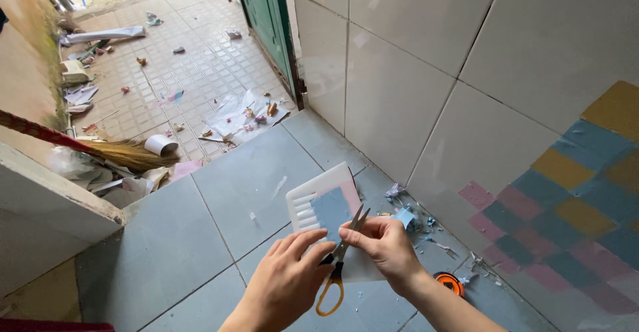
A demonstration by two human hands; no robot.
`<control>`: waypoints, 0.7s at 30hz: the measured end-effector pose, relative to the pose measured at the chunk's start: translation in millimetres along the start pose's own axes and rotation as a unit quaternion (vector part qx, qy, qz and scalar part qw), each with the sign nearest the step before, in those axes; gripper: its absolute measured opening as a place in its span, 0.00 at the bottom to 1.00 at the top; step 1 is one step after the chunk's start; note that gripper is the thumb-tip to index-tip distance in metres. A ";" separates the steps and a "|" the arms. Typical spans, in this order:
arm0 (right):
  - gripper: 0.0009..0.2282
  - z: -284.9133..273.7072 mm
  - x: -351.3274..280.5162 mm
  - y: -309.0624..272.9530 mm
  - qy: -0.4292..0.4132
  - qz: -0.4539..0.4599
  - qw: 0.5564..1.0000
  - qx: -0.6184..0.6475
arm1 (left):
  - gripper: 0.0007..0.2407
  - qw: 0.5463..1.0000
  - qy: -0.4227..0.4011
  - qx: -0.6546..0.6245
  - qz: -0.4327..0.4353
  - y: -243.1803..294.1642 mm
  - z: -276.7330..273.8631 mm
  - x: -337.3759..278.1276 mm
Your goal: Applying small square stickers to a tiled wall to create a pixel art design.
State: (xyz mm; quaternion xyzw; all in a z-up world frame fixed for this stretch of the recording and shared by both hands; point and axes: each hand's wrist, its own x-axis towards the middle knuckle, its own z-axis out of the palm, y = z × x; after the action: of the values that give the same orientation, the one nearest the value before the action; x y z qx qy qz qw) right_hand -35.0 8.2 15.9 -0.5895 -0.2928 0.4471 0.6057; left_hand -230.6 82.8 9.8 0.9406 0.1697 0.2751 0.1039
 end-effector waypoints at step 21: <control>0.10 82.5 19.7 27.8 0.036 0.059 0.996 -0.049 | 0.15 0.997 -0.043 0.044 0.036 -184.1 -104.2 -108.4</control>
State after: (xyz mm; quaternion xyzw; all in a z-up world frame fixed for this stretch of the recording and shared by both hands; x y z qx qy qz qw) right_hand -104.7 60.3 -3.7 -0.6506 -0.2569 0.4454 0.5589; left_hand -422.2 222.2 -9.5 0.9606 0.1432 0.2305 0.0598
